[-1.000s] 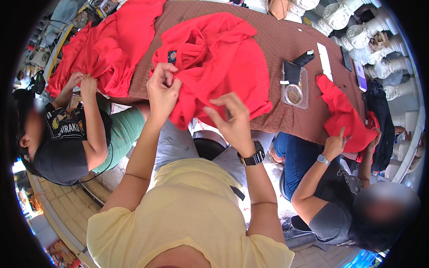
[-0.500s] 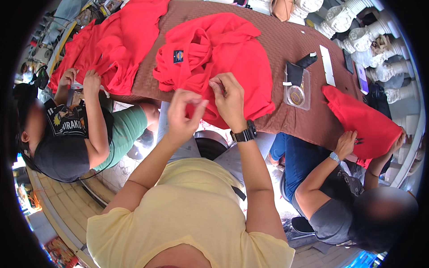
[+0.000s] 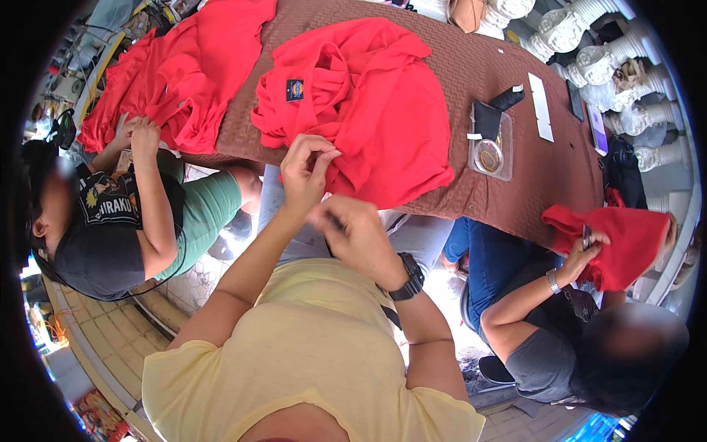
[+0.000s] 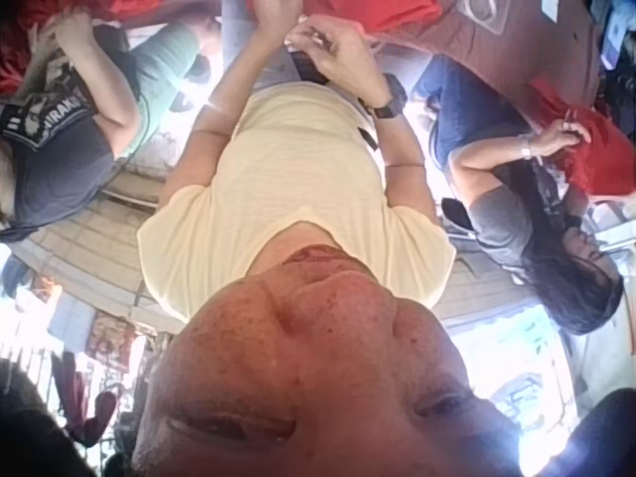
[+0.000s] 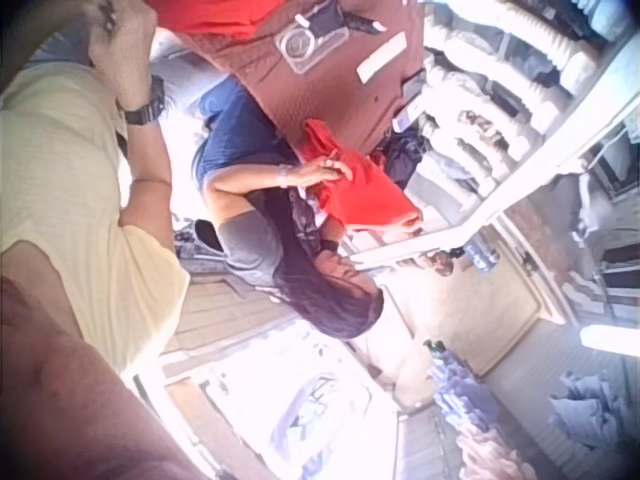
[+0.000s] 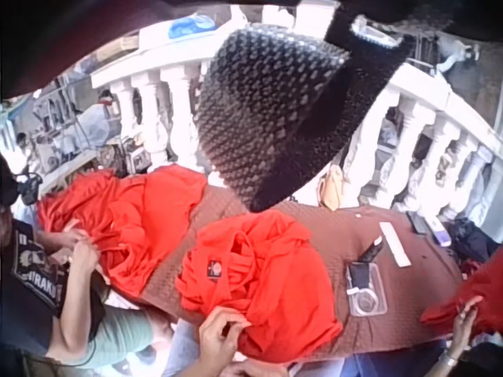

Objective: The person is using shears to trim excess material and threads from the necklines of red t-shirts at a table.

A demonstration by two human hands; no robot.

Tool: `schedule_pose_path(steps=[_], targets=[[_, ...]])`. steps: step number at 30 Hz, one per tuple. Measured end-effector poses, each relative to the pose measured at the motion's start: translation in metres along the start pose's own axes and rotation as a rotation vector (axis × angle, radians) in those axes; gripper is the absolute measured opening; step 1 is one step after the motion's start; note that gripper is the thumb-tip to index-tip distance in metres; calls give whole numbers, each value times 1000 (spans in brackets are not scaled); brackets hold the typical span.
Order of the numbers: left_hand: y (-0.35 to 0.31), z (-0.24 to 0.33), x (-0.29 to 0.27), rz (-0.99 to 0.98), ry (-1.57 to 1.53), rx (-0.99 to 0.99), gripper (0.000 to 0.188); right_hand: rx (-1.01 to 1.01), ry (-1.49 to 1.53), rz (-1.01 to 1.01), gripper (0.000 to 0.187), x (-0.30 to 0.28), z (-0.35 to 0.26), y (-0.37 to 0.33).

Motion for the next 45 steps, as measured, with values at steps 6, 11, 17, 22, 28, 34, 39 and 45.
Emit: schedule_pose_path(steps=[6, 11, 17, 22, 28, 34, 39, 45], targets=[[-5, -14, -3, -40, -374, -248, 3, 77, 121, 182, 37, -12, 33, 14], [-5, -11, -5, -54, -366, -271, 3, 456, 534, 39, 52, -13, 56, 40], [-5, -2, -8, -100, -462, -332, 3, 461, 595, 55, 50, -5, 71, 53], [-6, -5, -10, -107, -460, -309, 4, 512, 694, 57, 47, -6, 79, 56], [-6, -4, -9, -137, -500, -326, 5, 530, 706, 64, 46, -5, 82, 59], [-6, -2, -9, -75, -396, -282, 7, 536, 696, 49, 49, -3, 84, 61], [0, 50, -58, -829, 49, -447, 10, 400, 762, 151, 53, -31, 80, 41], [-12, 65, -66, -714, 67, -493, 12, -67, 26, 437, 16, -41, 71, 46]])
Point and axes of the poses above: each hand's wrist, its own y-axis towards the middle knuckle, its own x-axis out of the palm, z = x × y, the point moved 2 cm from there along y, towards the middle knuckle, and after that the axes turned 7 degrees about -x, right-handed, at the moved point
